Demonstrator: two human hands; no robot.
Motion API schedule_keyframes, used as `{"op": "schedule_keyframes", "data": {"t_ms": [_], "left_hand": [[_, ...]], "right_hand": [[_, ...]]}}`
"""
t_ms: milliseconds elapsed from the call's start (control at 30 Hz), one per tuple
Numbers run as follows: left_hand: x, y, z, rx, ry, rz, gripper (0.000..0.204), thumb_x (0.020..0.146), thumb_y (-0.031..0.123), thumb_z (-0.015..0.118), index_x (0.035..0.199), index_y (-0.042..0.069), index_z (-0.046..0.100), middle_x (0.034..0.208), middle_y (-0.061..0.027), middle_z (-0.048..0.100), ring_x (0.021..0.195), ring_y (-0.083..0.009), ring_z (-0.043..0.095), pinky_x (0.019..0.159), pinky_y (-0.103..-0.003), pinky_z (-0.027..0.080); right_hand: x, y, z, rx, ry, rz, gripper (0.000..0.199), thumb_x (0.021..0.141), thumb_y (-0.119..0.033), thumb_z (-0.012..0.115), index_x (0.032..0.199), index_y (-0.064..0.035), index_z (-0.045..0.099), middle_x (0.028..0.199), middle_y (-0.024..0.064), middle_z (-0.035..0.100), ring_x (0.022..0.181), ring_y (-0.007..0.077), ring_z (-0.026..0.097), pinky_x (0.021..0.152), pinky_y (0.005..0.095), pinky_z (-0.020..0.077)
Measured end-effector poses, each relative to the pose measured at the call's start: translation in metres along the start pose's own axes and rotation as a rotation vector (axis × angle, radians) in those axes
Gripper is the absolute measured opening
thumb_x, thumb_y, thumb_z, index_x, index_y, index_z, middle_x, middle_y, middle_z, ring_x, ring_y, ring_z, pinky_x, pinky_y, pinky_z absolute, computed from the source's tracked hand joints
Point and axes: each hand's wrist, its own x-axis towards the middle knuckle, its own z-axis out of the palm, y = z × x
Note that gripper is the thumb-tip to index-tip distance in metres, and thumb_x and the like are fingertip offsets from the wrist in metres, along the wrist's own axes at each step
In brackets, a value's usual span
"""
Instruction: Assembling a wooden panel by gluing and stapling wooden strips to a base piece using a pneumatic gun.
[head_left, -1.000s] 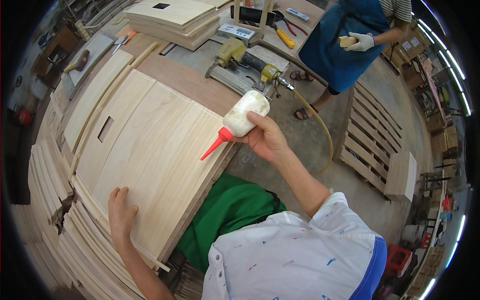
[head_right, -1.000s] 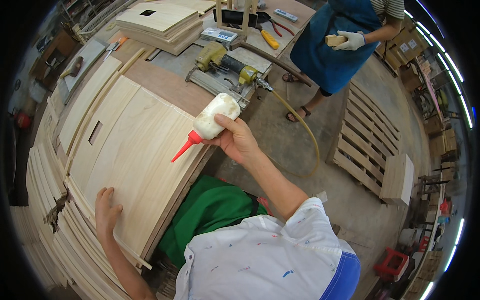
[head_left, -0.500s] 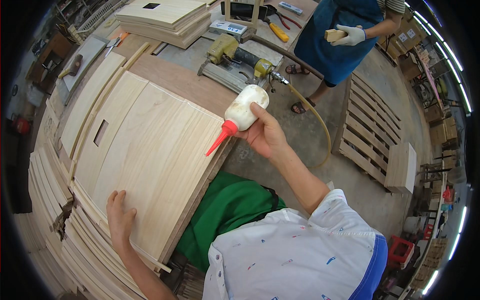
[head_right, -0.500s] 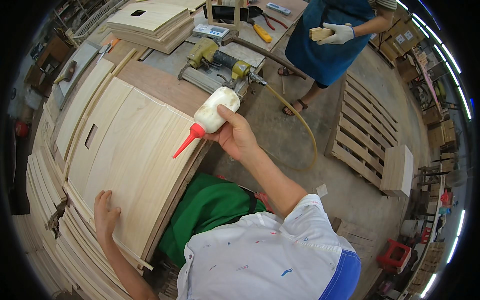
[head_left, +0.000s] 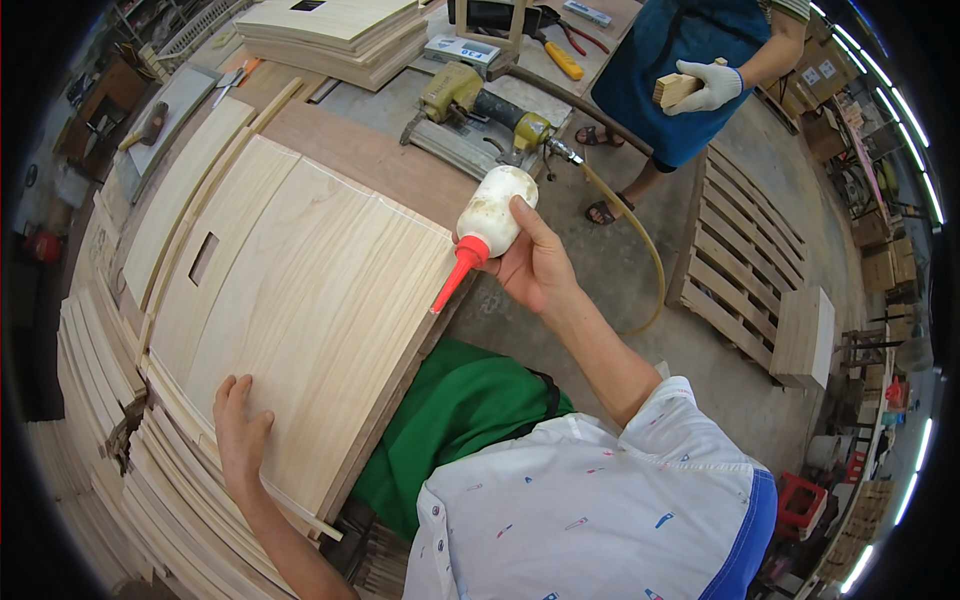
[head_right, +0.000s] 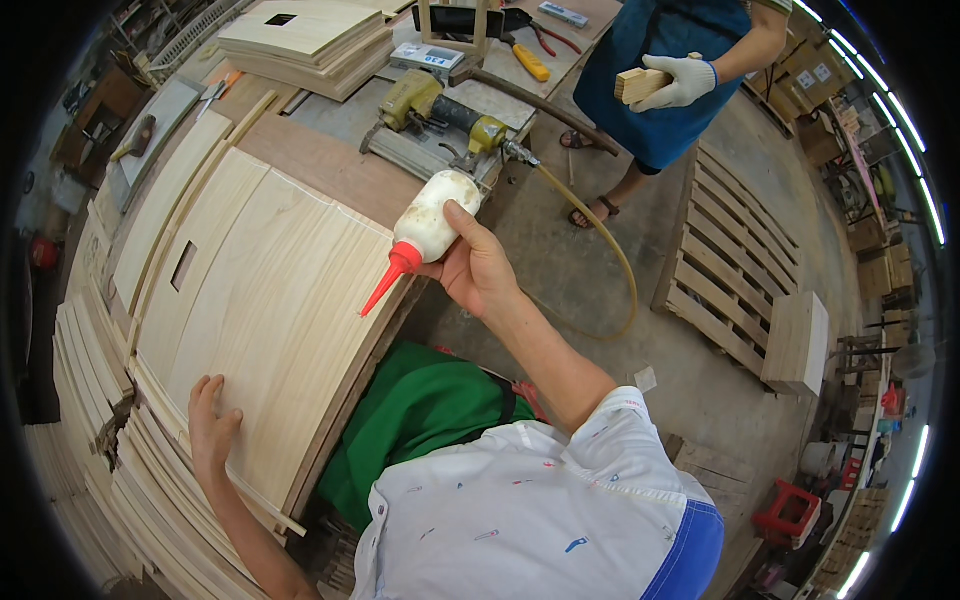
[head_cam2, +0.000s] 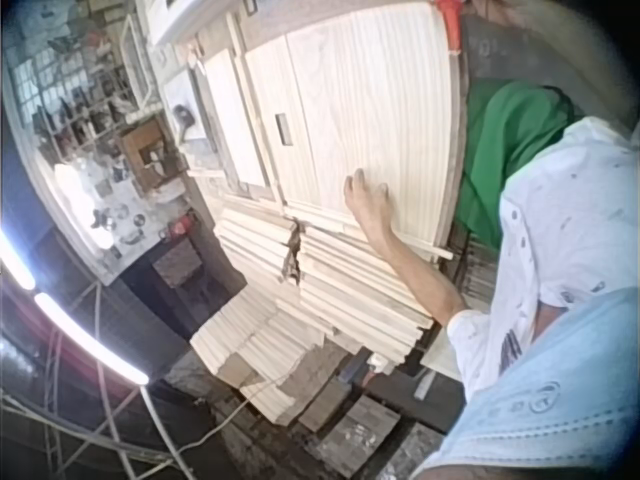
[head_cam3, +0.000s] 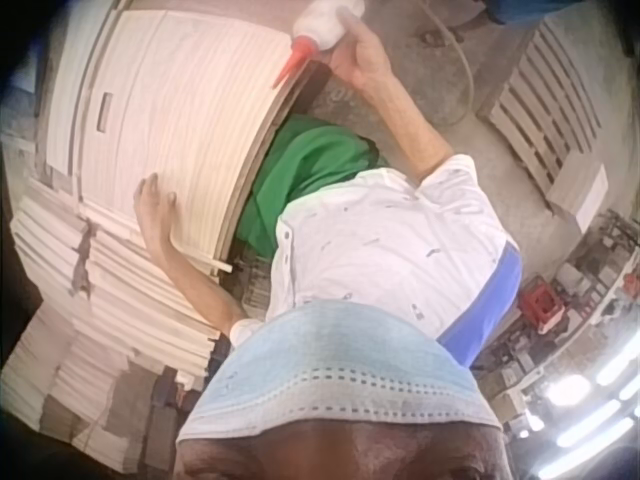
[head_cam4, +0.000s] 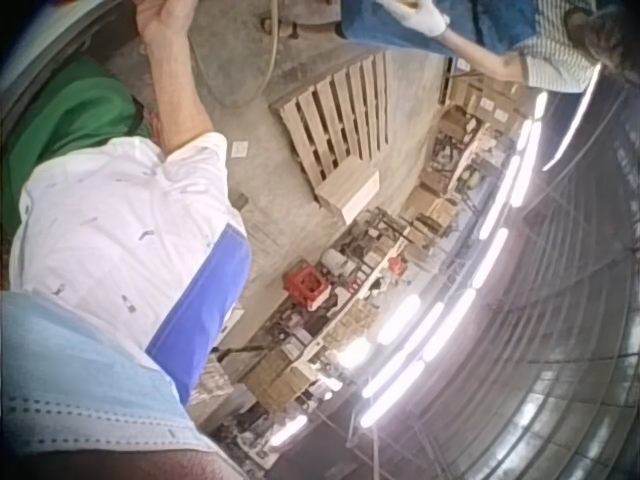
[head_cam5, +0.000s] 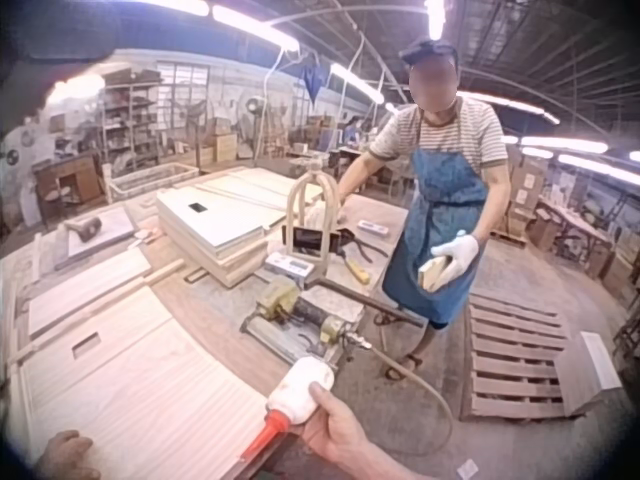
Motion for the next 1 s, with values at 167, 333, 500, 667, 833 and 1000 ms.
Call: {"op": "schedule_keyframes", "data": {"t_ms": [167, 333, 500, 667, 833, 1000], "left_hand": [[0.001, -0.005, 0.001, -0.005, -0.001, 0.016, 0.061, 0.07, -0.003, 0.064, 0.13, 0.001, 0.052, 0.144, -0.0178, 0.038, 0.134, -0.0317, 0.036, 0.111, -0.038, 0.032], [0.003, -0.006, 0.002, -0.027, -0.002, 0.019, 0.061, 0.07, -0.002, 0.064, 0.13, 0.0, 0.052, 0.144, -0.0185, 0.038, 0.134, -0.0319, 0.036, 0.111, -0.038, 0.031], [0.003, -0.007, 0.002, 0.0, -0.004, 0.029, 0.061, 0.07, -0.002, 0.064, 0.13, 0.0, 0.052, 0.144, -0.0186, 0.039, 0.134, -0.0322, 0.036, 0.112, -0.038, 0.031], [0.002, -0.011, 0.003, -0.003, 0.002, 0.051, 0.06, 0.07, -0.002, 0.064, 0.129, 0.0, 0.052, 0.144, -0.0183, 0.039, 0.133, -0.0325, 0.036, 0.112, -0.038, 0.031], [0.004, -0.009, 0.004, -0.007, -0.012, 0.067, 0.06, 0.071, -0.002, 0.064, 0.129, 0.0, 0.052, 0.144, -0.0178, 0.039, 0.133, -0.0323, 0.036, 0.111, -0.038, 0.031], [0.002, -0.018, 0.005, -0.016, -0.007, 0.073, 0.061, 0.07, -0.003, 0.066, 0.129, 0.001, 0.052, 0.143, -0.0183, 0.039, 0.132, -0.0331, 0.038, 0.11, -0.038, 0.033]], "right_hand": [[-0.001, 0.001, 0.0, 0.012, -0.007, -0.004, 0.054, 0.093, -0.035, 0.059, 0.132, -0.0028, 0.039, 0.12, 0.0177, 0.058, 0.109, 0.0368, 0.06, 0.092, 0.0514, 0.0516], [-0.001, 0.0, -0.001, 0.02, -0.008, -0.01, 0.054, 0.093, -0.036, 0.058, 0.132, -0.0035, 0.04, 0.121, 0.0172, 0.058, 0.109, 0.0357, 0.06, 0.092, 0.0511, 0.0517], [-0.002, -0.007, -0.003, 0.013, -0.008, -0.03, 0.054, 0.094, -0.038, 0.057, 0.132, -0.0037, 0.04, 0.121, 0.0172, 0.058, 0.109, 0.0352, 0.06, 0.091, 0.0506, 0.052], [-0.006, -0.013, -0.01, 0.007, 0.008, -0.061, 0.053, 0.094, -0.039, 0.055, 0.132, -0.004, 0.04, 0.121, 0.017, 0.059, 0.109, 0.0348, 0.061, 0.092, 0.0502, 0.0518], [-0.009, -0.012, -0.012, 0.019, 0.03, -0.057, 0.051, 0.095, -0.038, 0.054, 0.132, -0.0047, 0.04, 0.121, 0.0168, 0.059, 0.109, 0.0353, 0.06, 0.092, 0.0507, 0.051], [-0.006, -0.005, -0.007, 0.019, 0.001, -0.027, 0.051, 0.095, -0.038, 0.054, 0.132, -0.005, 0.04, 0.122, 0.0163, 0.058, 0.11, 0.0349, 0.06, 0.093, 0.0527, 0.0501]]}}
